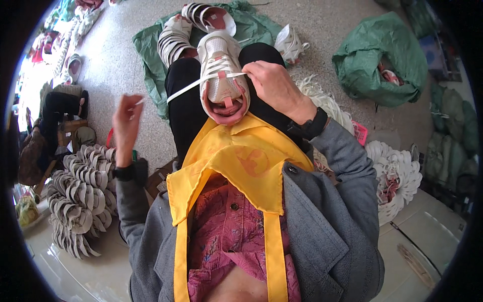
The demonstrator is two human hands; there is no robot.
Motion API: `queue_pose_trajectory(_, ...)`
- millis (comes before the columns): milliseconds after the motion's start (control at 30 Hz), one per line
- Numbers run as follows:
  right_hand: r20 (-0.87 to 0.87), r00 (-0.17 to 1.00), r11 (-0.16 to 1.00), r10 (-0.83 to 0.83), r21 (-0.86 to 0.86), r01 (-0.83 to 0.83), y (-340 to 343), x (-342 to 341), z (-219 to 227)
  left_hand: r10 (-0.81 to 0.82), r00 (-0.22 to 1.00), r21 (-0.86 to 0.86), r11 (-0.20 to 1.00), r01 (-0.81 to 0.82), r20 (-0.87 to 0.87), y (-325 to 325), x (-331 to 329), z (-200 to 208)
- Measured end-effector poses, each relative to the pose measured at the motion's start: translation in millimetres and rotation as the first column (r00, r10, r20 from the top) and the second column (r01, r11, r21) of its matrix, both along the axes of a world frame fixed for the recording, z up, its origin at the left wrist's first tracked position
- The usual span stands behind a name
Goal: Lacing a pair of white and pink sneakers while sitting on the floor in a workshop.
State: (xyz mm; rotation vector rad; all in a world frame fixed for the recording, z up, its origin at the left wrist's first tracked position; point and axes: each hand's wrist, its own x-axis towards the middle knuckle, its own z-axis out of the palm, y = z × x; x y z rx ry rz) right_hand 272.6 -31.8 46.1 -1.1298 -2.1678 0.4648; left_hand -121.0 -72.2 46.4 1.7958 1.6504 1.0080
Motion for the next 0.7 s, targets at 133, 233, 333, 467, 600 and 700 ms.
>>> queue_pose_trajectory(133, -0.001, 0.998, 0.998, -0.057, -0.018, 0.057, -0.5, -0.8, 8.1, -0.197, 0.98, -0.096, 0.976, 0.198, 0.014, 4.9, 98.1, 23.7)
queue_pose_trajectory(233, 0.007, 0.998, 0.998, -0.061, -0.021, 0.061, 1.2, -0.1, 14.1, -0.3, 0.951, 0.005, 0.953, 0.302, -0.074, 17.2, 118.7, 14.2)
queue_pose_trajectory(333, 0.014, 0.998, 0.998, -0.058, -0.01, 0.058, 6.3, 1.9, 11.8, -0.328, 0.92, 0.129, 0.924, 0.359, -0.213, 26.7, 120.3, 5.2)
queue_pose_trajectory(467, 0.086, 0.989, 0.99, -0.12, 0.087, 0.113, 22.3, 11.4, 8.5, -0.327, 0.904, 0.166, 0.91, 0.379, -0.274, 34.2, 115.7, 17.3)
queue_pose_trajectory(600, 0.064, 0.991, 0.992, -0.118, 0.043, 0.115, 23.3, 9.9, 9.1, -0.383, 0.879, 0.123, 0.895, 0.43, -0.286, 27.8, 108.7, 14.3)
queue_pose_trajectory(700, 0.037, 0.992, 0.992, -0.121, 0.052, 0.119, 16.1, 26.3, 10.6, -0.331, 0.891, 0.105, 0.92, 0.378, -0.31, 18.4, 96.3, 16.0)
